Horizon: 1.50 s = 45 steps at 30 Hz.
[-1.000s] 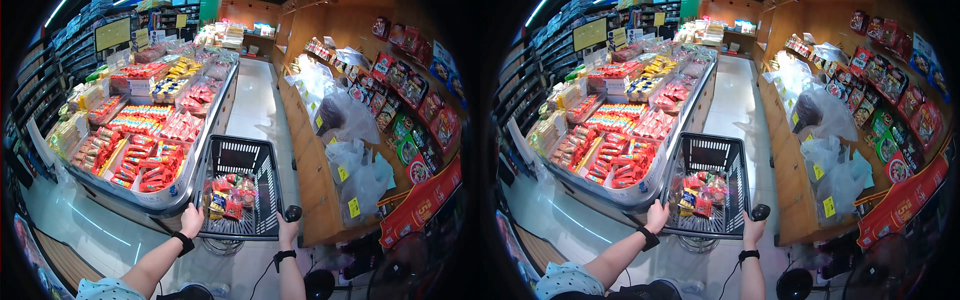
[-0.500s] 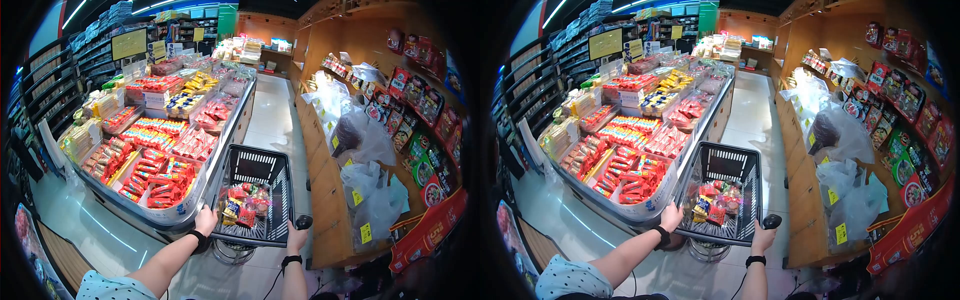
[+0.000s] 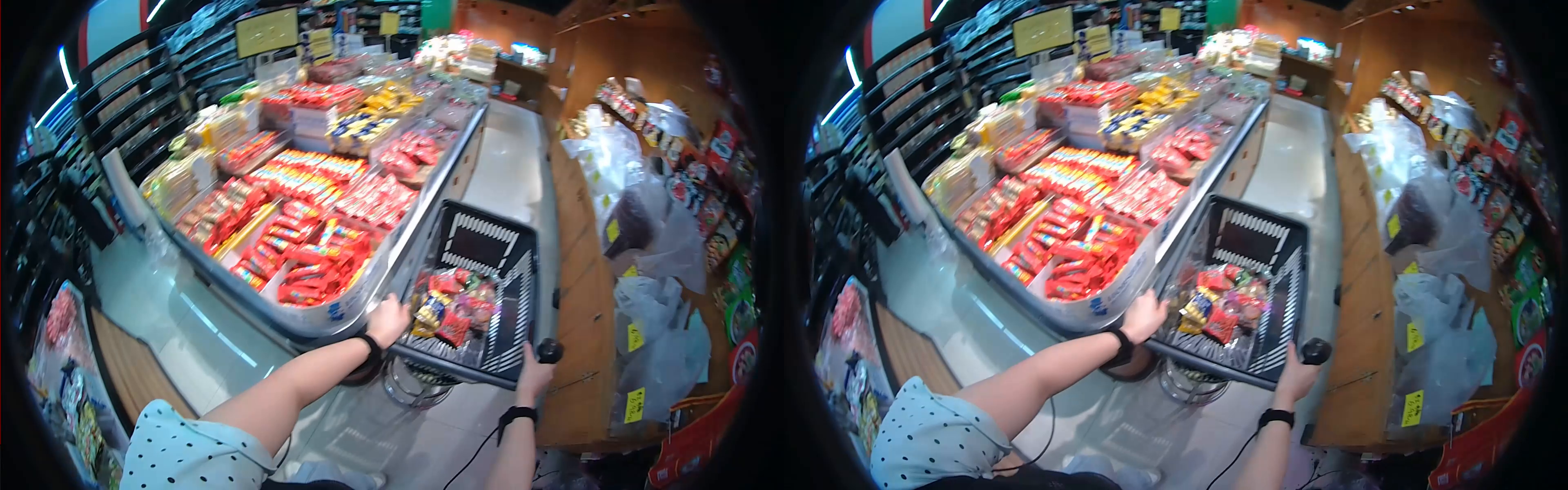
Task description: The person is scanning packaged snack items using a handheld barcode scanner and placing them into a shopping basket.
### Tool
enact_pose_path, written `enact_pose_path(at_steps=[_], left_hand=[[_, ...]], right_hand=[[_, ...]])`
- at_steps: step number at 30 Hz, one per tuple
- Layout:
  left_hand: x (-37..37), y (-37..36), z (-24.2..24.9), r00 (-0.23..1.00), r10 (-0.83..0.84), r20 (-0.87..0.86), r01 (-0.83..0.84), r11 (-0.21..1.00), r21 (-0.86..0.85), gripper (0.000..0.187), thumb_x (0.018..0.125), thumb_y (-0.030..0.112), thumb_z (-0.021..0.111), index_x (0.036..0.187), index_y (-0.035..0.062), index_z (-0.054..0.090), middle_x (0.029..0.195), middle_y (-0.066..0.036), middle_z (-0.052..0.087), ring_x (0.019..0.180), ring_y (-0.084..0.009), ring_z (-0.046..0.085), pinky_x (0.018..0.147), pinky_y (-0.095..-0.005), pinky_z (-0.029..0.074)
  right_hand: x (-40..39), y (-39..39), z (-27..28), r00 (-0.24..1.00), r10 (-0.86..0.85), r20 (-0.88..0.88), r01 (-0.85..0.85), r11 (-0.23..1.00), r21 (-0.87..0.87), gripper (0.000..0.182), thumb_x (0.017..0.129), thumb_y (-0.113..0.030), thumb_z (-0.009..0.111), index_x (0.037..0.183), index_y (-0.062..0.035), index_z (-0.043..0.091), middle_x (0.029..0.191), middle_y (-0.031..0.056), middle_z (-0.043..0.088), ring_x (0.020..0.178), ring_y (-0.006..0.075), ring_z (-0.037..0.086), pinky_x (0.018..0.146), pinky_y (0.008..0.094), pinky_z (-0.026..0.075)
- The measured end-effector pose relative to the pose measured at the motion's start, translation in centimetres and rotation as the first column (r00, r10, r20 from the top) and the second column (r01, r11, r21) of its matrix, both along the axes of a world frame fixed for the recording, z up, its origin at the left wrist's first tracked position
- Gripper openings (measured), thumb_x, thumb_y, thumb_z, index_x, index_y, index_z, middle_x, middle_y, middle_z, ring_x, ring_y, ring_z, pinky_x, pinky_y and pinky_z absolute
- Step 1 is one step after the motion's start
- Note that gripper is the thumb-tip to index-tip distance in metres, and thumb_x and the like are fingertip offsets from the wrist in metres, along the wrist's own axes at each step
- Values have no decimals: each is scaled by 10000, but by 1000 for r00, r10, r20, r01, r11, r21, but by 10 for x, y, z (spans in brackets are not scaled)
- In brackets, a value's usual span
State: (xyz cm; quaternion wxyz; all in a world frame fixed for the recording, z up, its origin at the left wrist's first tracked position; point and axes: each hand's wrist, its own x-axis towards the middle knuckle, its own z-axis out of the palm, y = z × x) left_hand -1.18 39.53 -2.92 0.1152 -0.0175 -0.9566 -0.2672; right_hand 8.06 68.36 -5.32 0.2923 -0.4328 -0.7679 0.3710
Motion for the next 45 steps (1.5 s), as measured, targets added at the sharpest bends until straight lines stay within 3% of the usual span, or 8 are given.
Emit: enact_pose_path(at_steps=[6,8,9,13,17,18,24,45], left_hand=[[4,10,6,999,32,7,-31,999,-31,308,847,259,536,880,-46,502,713,-243,618,681,-393,630,611,-470,513],[0,10,5,998,27,54,-27,1000,7,361,854,285,539,883,-71,488,762,-295,598,741,-437,605,660,-485,499],[0,10,7,998,27,56,-27,1000,4,361,854,285,539,883,-71,488,762,-295,598,741,-437,605,660,-485,499],[-3,13,14,997,33,71,-33,999,8,370,852,289,540,880,-77,494,762,-301,597,749,-442,605,670,-490,500],[-8,13,14,997,40,60,-37,998,-48,380,852,311,540,877,-68,519,769,-304,600,759,-450,603,677,-489,501],[-9,14,18,995,44,90,-38,997,-63,344,843,287,549,866,-55,528,785,-291,611,748,-418,619,682,-468,507],[-14,12,20,995,21,92,-10,992,-123,394,845,315,555,874,-77,535,800,-305,600,785,-441,605,702,-469,502],[-29,7,21,982,-35,184,44,998,-50,478,816,358,564,869,-117,597,826,-331,598,852,-451,596,790,-463,472]], right_hand=[[0,10,5,994,87,68,-80,992,-100,660,676,-490,718,1075,13,565,1015,209,625,980,365,581,832,423,438],[-3,12,5,993,61,104,-50,992,-114,651,674,-482,722,1073,9,568,1026,208,622,980,366,578,834,419,435],[-3,11,4,997,62,46,-57,993,-101,663,666,-478,731,1071,19,565,1032,209,620,982,367,574,835,416,433],[-7,14,6,995,43,86,-33,993,-109,676,651,-475,744,1061,32,566,1031,216,618,980,366,574,838,411,430],[-11,16,3,993,13,118,-3,997,-83,683,603,-522,757,945,50,606,923,222,642,910,376,598,784,424,457],[-11,20,1,997,34,64,-29,996,-82,694,600,-526,756,947,55,600,921,226,640,910,374,599,784,428,460],[-12,16,3,996,-19,82,23,998,-56,791,579,-546,757,970,106,537,943,266,622,915,387,607,802,420,473],[-12,24,11,977,112,180,-82,983,-164,799,603,-576,724,997,101,568,973,229,623,928,320,622,824,376,477]])
